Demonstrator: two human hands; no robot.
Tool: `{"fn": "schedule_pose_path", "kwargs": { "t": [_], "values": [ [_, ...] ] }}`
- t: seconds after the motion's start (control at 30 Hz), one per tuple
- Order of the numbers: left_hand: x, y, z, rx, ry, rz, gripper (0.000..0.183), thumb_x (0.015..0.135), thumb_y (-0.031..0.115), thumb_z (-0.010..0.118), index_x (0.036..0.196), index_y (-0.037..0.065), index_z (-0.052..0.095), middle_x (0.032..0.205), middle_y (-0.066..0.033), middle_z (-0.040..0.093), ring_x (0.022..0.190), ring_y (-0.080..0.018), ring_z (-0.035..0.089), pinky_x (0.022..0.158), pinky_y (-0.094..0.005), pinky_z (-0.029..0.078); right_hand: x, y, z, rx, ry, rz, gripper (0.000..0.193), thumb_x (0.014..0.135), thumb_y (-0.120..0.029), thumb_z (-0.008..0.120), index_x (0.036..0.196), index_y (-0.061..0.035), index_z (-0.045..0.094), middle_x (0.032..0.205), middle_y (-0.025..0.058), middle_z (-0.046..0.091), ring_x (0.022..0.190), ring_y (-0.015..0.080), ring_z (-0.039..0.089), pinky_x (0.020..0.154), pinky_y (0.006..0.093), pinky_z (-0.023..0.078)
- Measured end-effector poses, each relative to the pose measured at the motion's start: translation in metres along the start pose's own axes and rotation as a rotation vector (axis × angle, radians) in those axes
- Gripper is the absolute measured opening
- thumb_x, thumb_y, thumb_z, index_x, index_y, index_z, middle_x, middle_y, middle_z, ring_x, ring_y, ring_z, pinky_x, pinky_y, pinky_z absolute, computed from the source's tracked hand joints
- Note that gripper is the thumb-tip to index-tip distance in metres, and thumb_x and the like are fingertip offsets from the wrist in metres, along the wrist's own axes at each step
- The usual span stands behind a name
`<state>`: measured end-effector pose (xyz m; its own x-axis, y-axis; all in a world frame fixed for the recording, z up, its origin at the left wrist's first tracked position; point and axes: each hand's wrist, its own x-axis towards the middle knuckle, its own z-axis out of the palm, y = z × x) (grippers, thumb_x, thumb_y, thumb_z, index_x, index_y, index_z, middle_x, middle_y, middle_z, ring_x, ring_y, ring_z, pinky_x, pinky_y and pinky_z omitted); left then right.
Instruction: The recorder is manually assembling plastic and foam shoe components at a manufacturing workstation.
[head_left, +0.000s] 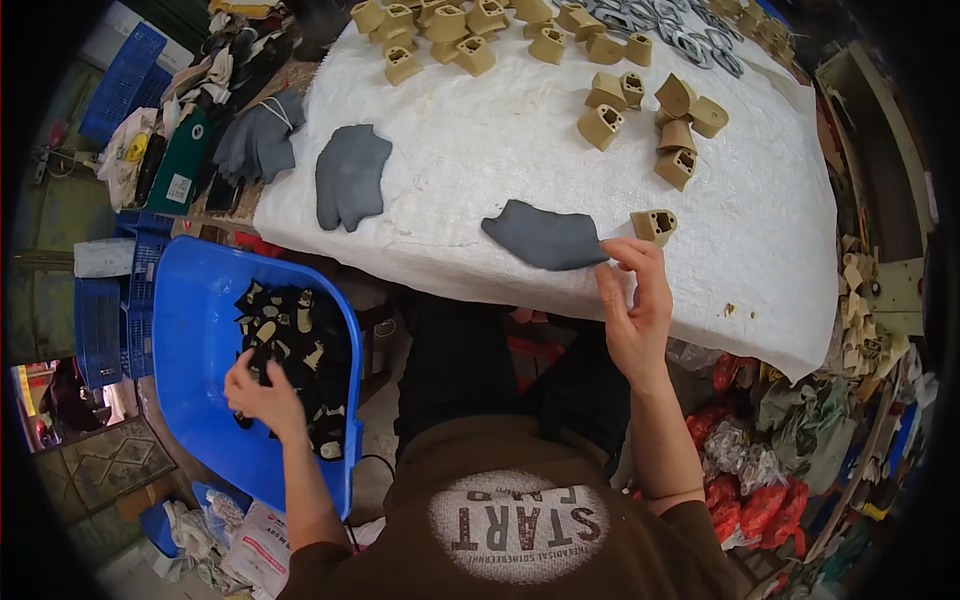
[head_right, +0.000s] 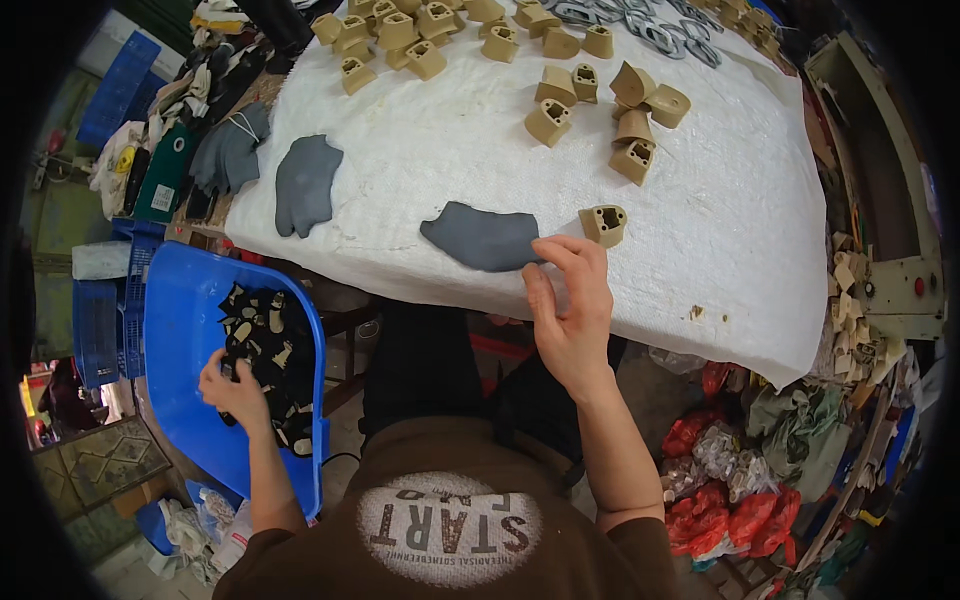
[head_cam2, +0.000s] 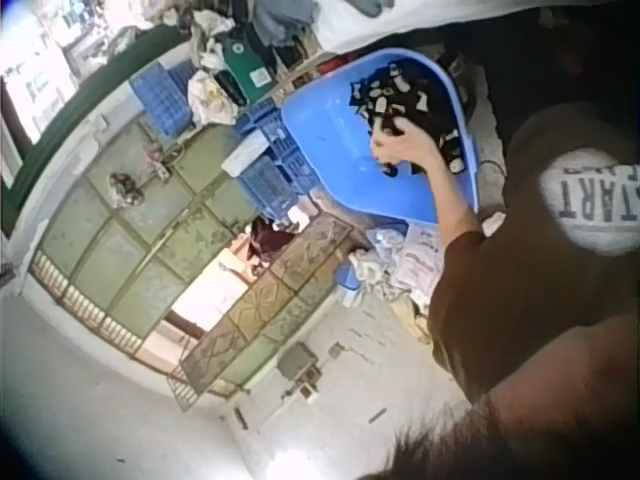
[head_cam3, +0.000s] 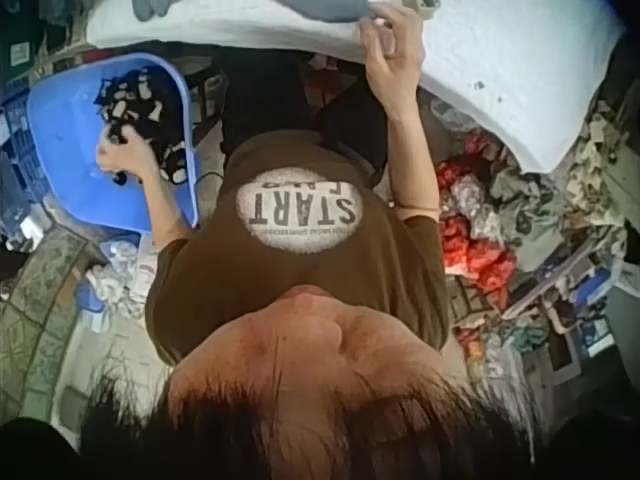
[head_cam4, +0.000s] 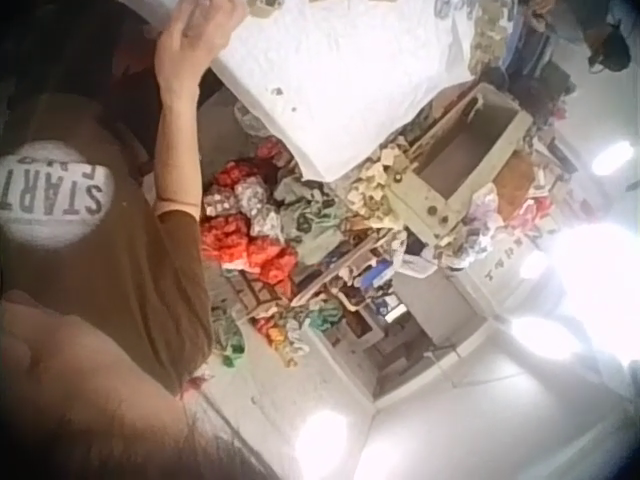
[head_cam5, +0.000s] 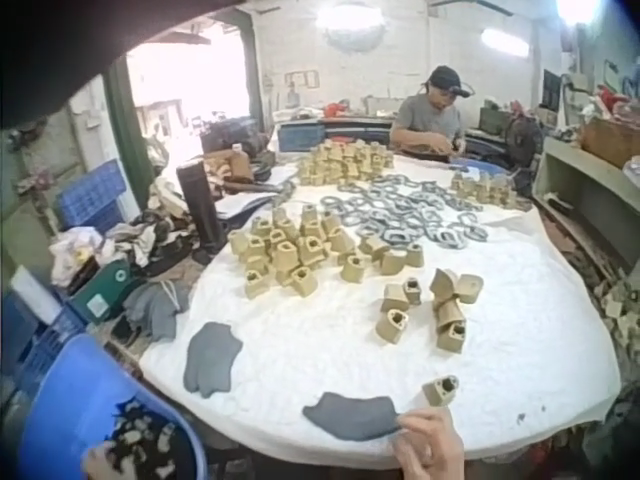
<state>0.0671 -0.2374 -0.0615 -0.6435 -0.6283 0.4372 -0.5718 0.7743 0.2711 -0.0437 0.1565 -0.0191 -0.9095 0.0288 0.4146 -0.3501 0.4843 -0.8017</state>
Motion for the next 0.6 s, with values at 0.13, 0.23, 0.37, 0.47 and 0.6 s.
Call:
{"fn": "schedule_pose_path", "kwargs": {
  "t": [0.13,0.23,0.37,0.47,0.6],
  "values": [
    [0.006,0.022,0.002,-0.261,-0.032,-0.055,0.030,0.079,0.009,0.058,0.108,0.006,0.057,0.105,-0.0116,0.051,0.103,-0.0269,0.043,0.092,-0.0369,0.033,0.010,0.003,0.007,-0.057,-0.004,-0.095,0.023,0.079,-0.001,0.063,0.101,-0.0026,0.058,0.100,0.0130,0.055,0.091,0.0273,0.053,0.078,0.0334,0.044],
    [-0.006,0.080,0.012,-0.698,-0.168,-0.020,0.022,0.079,0.002,0.055,0.101,0.003,0.059,0.102,-0.0088,0.054,0.091,-0.0215,0.051,0.080,-0.0299,0.041,0.019,0.007,0.022,-0.138,-0.037,-0.092,0.022,0.075,-0.002,0.065,0.096,-0.0026,0.060,0.096,0.0122,0.054,0.089,0.0282,0.052,0.076,0.0352,0.044],
    [-0.029,0.166,0.003,-1.040,-0.413,0.327,0.015,0.075,-0.006,0.054,0.087,0.001,0.058,0.089,-0.0109,0.056,0.085,-0.0230,0.055,0.079,-0.0302,0.043,0.029,0.013,0.029,-0.403,-0.174,-0.218,0.015,0.071,-0.007,0.066,0.084,-0.0026,0.059,0.090,0.0108,0.052,0.085,0.0284,0.050,0.073,0.0372,0.042],
    [-0.043,0.203,-0.002,-1.163,-0.596,0.454,0.013,0.075,-0.005,0.056,0.087,-0.001,0.060,0.085,-0.0117,0.059,0.077,-0.0246,0.058,0.072,-0.0302,0.046,0.031,0.017,0.034,-0.415,-0.147,-0.219,0.010,0.074,-0.008,0.063,0.078,-0.0016,0.056,0.088,0.0103,0.052,0.084,0.0286,0.048,0.073,0.0376,0.041],
    [-0.052,0.228,-0.007,-1.200,-0.841,0.413,0.017,0.077,-0.004,0.058,0.093,-0.002,0.061,0.089,-0.0136,0.060,0.080,-0.0257,0.059,0.069,-0.0297,0.048,0.030,0.020,0.033,-0.262,-0.135,-0.119,0.005,0.078,-0.005,0.059,0.079,-0.0023,0.054,0.088,0.0112,0.052,0.085,0.0298,0.048,0.075,0.0391,0.039]
  ]
}}
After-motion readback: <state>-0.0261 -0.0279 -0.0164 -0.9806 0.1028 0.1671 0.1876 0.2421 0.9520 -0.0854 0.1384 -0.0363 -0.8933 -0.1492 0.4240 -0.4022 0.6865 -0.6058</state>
